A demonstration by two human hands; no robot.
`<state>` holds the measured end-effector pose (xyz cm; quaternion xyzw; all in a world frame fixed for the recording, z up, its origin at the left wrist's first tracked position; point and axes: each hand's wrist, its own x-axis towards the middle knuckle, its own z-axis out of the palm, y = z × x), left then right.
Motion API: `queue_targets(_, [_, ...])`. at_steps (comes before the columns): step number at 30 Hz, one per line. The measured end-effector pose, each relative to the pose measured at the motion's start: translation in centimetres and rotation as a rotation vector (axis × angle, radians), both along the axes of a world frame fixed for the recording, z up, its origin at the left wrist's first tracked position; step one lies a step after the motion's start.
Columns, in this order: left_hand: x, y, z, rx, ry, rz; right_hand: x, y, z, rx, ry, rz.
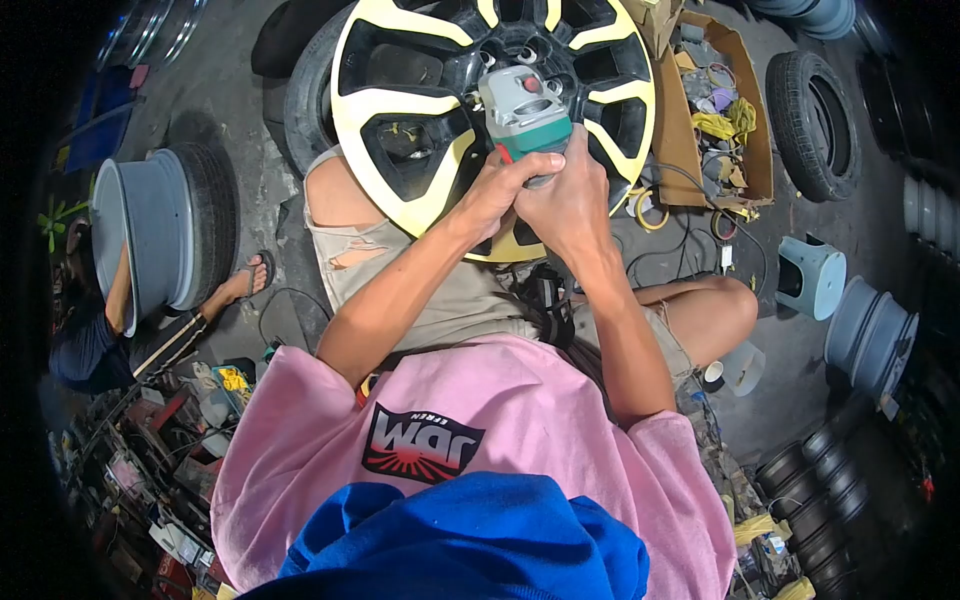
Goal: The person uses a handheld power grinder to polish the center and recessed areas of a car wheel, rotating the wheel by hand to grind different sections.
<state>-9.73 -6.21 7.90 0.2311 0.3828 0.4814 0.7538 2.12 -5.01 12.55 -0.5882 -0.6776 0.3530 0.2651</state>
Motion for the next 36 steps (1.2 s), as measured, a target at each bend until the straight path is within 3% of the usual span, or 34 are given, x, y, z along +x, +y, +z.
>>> queue_targets(6, [-0.3, 0.4, 0.6, -0.020, 0.049, -0.033, -0.1, 0.1, -0.1, 0.006, 0.121, -0.006])
queue_targets(18, [-0.4, 0.0, 1.6, 0.006, 0.033, 0.008, -0.3, 0.2, 0.6, 0.013, -0.118, -0.011])
queue_targets(23, [0.2, -0.2, 2.6, 0.094, 0.098, -0.139, 1.8, -0.8, 2.7, -0.079, 0.022, -0.084])
queue_targets(25, [0.8, -0.7, 3.4, 0.139, 0.169, -0.197, 4.1, -1.4, 1.3, -0.018, 0.133, -0.102])
queue_targets(27, [1.5, -1.1, 3.9, 0.290, 0.216, -0.298, 5.8, -2.5, 2.1, -0.101, 0.414, -0.177])
queue_targets(29, [2.1, -1.7, 3.2, 0.378, 0.251, -0.345, 8.4, -2.9, 2.1, -0.105, 0.461, -0.191])
queue_targets(32, [2.1, -2.8, 2.9, 0.368, 0.473, -0.358, 11.4, -3.4, 1.8, -0.184, 0.617, -0.414])
queue_targets(33, [1.7, -3.3, 2.4, 0.364, 0.485, -0.360, 12.2, -3.4, 2.1, -0.215, 0.759, -0.396])
queue_targets(35, [1.1, -4.4, 2.2, 0.445, 0.799, -0.524, 14.5, -3.0, 1.3, -0.181, 0.817, -0.388])
queue_targets(36, [1.2, -5.6, 3.1, 0.351, 0.776, -0.476, 15.2, -2.6, 1.4, -0.145, 0.893, -0.344])
